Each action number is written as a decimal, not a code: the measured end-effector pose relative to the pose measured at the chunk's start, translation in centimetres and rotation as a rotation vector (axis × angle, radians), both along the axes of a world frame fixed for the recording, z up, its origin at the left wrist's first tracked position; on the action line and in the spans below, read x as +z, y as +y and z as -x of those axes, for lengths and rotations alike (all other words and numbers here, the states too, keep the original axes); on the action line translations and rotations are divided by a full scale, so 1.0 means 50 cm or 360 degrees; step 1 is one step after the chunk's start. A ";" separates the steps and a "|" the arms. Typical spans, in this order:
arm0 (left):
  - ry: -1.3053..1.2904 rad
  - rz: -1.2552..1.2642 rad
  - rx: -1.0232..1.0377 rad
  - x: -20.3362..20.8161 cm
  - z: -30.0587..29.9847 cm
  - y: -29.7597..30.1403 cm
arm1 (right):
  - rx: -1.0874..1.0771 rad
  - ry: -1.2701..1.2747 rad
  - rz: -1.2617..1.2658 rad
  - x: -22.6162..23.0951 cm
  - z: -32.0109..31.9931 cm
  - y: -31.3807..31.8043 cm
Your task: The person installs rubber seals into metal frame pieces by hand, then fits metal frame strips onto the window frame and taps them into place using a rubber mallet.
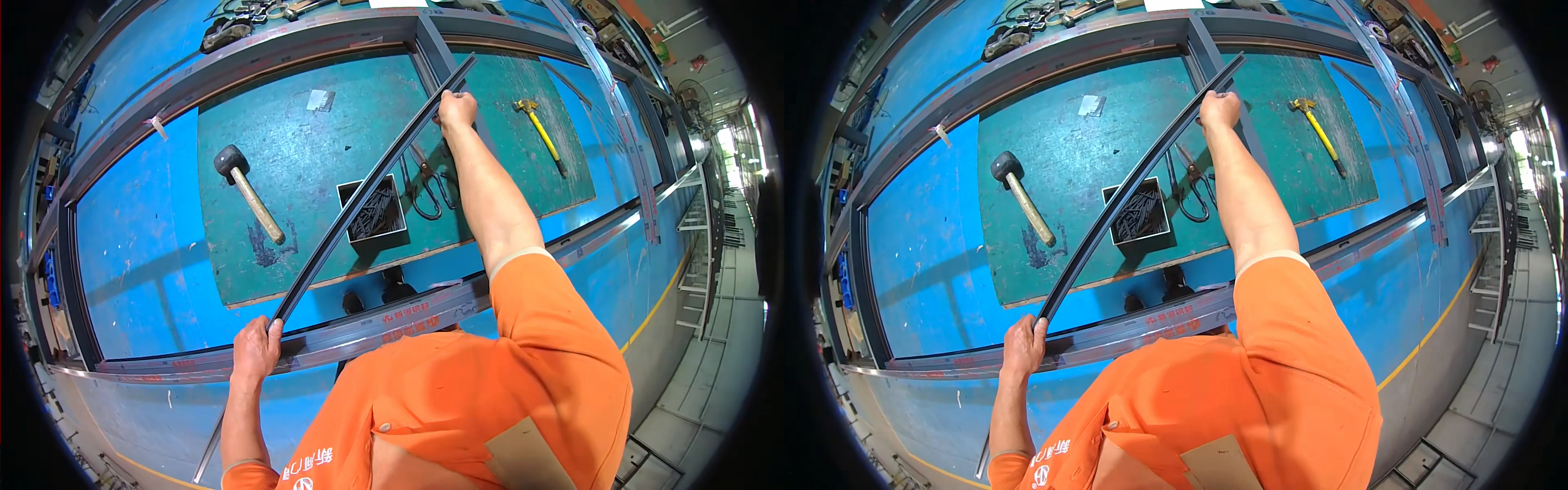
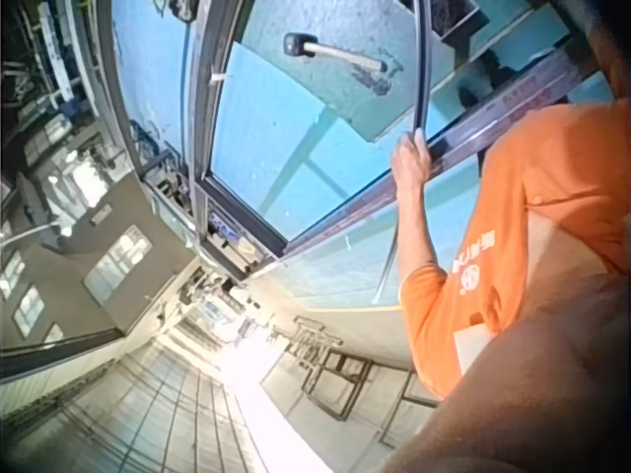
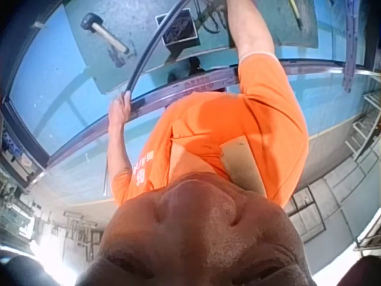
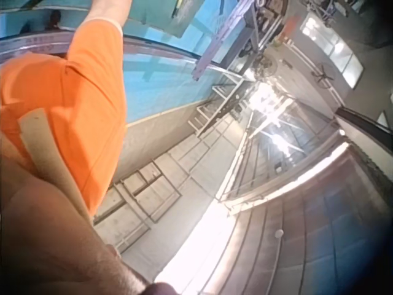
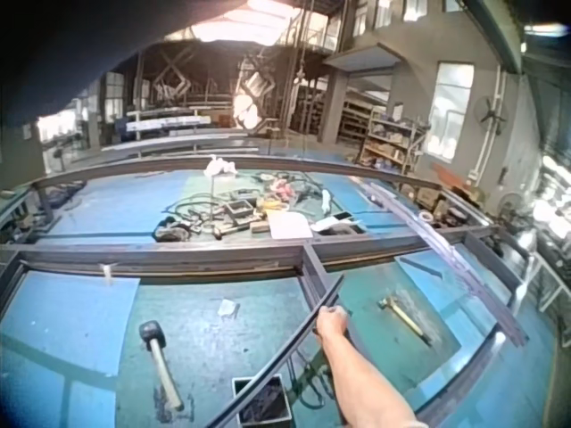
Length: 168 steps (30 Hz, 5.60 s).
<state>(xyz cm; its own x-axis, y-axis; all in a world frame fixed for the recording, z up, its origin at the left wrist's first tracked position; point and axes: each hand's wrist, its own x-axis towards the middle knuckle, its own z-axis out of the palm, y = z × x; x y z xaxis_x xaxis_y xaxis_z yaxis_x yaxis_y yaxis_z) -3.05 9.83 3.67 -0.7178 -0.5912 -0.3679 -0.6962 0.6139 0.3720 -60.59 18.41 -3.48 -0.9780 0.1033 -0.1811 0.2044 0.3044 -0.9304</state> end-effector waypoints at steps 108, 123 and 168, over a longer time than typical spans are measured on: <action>0.0368 -0.0025 0.0349 0.020 0.027 0.037 | 0.1344 0.0814 -0.0624 -0.003 -0.528 0.003; 0.0611 -0.0262 0.0419 -0.070 0.320 -0.105 | 0.1454 0.0741 -0.1071 -0.111 -0.452 0.012; 0.1129 -0.1116 0.0664 -0.106 0.092 0.112 | 0.1715 0.0421 -0.0408 0.033 -0.769 0.070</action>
<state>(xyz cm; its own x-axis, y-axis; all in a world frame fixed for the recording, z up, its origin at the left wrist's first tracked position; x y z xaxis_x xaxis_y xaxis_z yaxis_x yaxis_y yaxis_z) -7.67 15.43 -1.65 -0.6911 -0.6580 -0.2990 -0.2884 -0.1283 0.9489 -22.14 21.90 -1.85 -0.5843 -0.8099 -0.0504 -0.4723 0.3899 -0.7905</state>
